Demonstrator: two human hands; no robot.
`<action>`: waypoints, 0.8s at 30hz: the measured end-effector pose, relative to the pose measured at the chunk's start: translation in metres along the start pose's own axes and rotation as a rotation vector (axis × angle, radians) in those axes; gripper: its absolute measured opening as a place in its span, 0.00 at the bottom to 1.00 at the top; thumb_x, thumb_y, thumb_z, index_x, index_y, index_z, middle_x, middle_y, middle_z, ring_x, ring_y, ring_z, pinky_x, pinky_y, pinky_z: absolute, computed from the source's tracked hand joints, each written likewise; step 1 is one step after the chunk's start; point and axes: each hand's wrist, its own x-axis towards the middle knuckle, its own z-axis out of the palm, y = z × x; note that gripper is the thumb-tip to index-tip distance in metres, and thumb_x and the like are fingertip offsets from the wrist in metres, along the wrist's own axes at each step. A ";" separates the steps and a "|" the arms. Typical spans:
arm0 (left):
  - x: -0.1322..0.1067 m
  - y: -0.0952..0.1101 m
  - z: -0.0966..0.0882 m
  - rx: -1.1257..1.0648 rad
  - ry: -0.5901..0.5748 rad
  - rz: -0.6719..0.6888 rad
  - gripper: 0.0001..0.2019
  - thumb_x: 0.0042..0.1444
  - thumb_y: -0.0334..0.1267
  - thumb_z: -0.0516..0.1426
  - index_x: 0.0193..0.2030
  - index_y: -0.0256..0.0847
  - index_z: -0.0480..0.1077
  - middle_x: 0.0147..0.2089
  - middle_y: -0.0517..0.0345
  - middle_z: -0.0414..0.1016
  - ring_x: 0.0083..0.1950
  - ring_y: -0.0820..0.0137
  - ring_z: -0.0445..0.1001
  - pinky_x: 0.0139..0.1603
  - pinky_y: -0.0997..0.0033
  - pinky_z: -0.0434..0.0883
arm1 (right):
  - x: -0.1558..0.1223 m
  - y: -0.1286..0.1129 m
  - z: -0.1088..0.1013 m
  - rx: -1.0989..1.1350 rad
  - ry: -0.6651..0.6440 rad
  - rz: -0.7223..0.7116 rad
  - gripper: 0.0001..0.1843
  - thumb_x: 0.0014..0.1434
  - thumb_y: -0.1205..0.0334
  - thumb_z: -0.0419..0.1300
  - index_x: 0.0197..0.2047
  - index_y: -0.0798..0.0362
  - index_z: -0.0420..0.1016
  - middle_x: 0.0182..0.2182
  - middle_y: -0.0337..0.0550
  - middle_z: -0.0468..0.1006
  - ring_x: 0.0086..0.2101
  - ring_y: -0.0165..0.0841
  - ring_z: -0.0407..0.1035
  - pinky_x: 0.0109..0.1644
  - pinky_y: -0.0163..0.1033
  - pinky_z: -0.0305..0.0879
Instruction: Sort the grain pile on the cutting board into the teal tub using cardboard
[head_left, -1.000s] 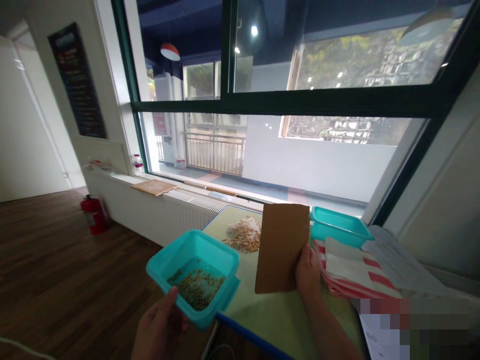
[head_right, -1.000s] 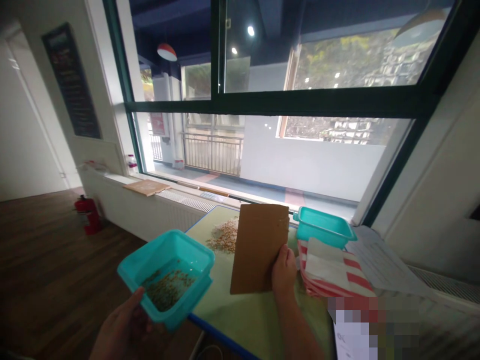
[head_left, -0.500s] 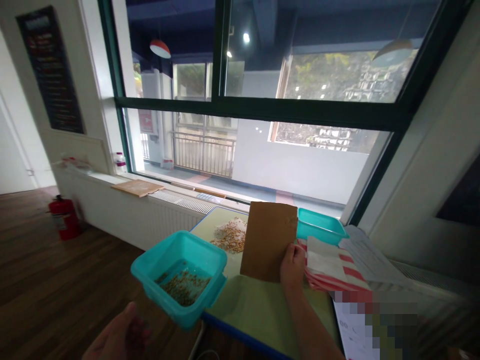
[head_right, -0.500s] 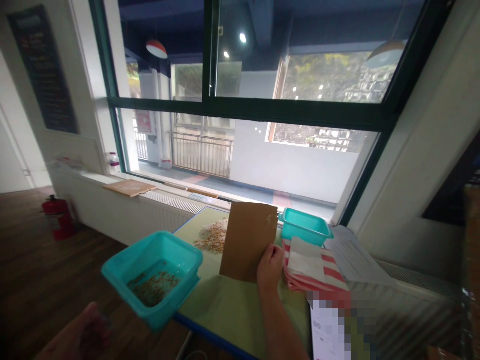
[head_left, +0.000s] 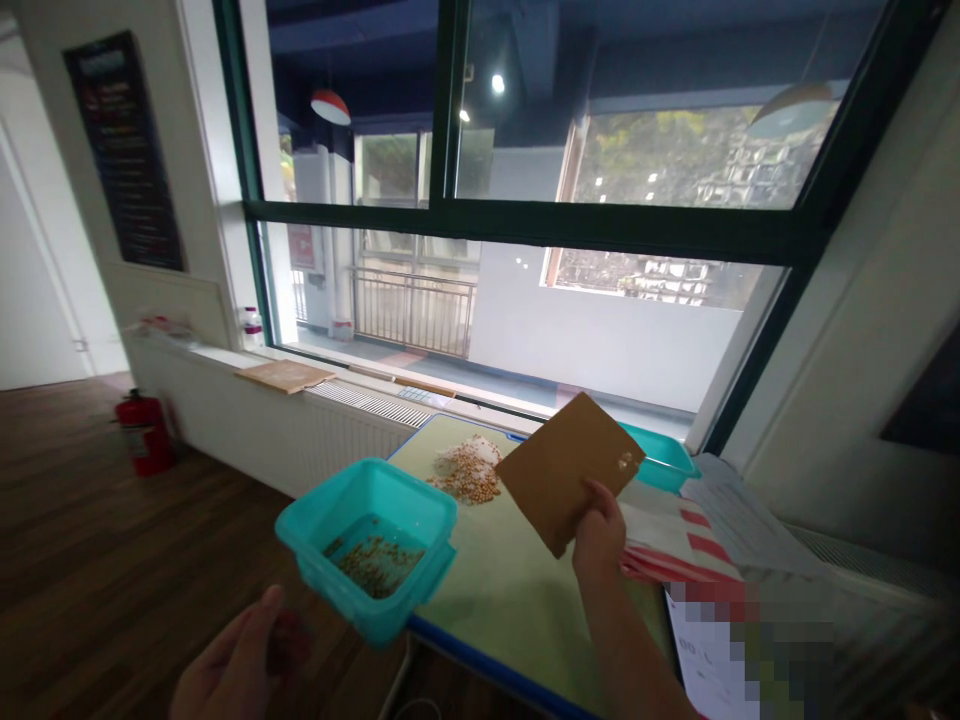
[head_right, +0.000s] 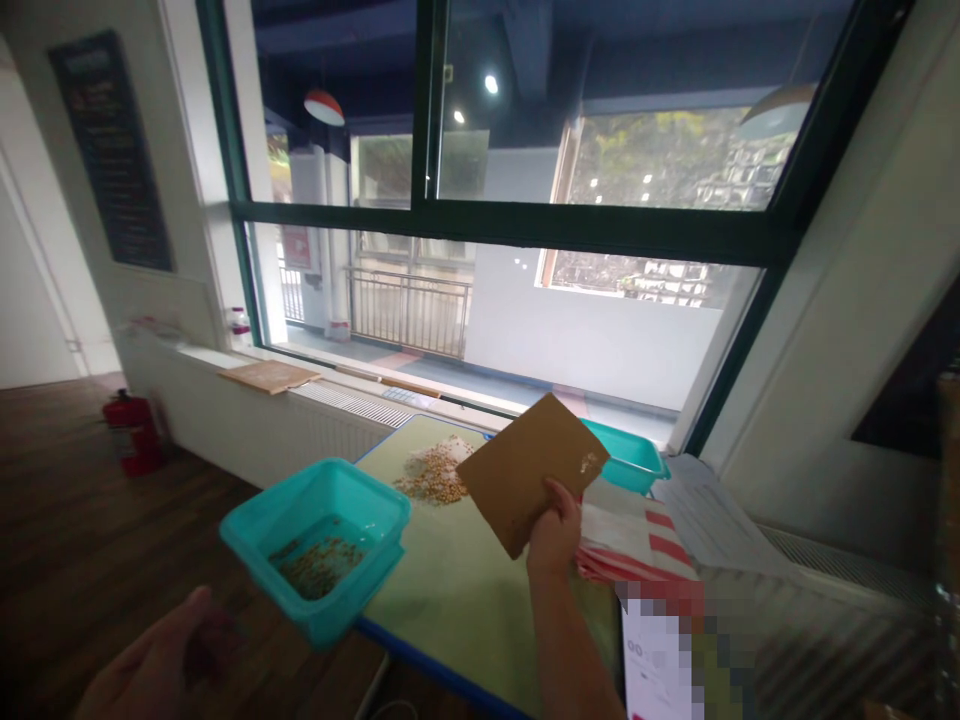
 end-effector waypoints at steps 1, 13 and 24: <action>-0.001 0.003 -0.001 0.015 -0.015 -0.014 0.27 0.34 0.65 0.59 0.19 0.38 0.70 0.19 0.57 0.71 0.22 0.66 0.68 0.23 0.68 0.67 | 0.002 0.001 0.000 0.106 -0.044 0.052 0.19 0.43 0.58 0.53 0.39 0.55 0.72 0.39 0.47 0.74 0.40 0.39 0.67 0.41 0.43 0.64; -0.006 0.003 -0.005 0.084 -0.106 0.087 0.19 0.43 0.56 0.58 0.20 0.40 0.70 0.20 0.57 0.70 0.26 0.67 0.67 0.27 0.71 0.65 | 0.000 -0.018 0.001 0.483 -0.477 0.197 0.25 0.37 0.68 0.60 0.43 0.48 0.73 0.40 0.40 0.75 0.42 0.35 0.70 0.46 0.45 0.69; -0.020 -0.012 -0.007 0.061 -0.072 0.057 0.18 0.43 0.53 0.60 0.18 0.40 0.68 0.18 0.59 0.66 0.22 0.71 0.64 0.23 0.74 0.63 | -0.008 -0.021 0.004 0.300 -0.249 0.278 0.24 0.51 0.39 0.58 0.26 0.49 0.54 0.10 0.23 0.52 0.11 0.20 0.45 0.12 0.28 0.40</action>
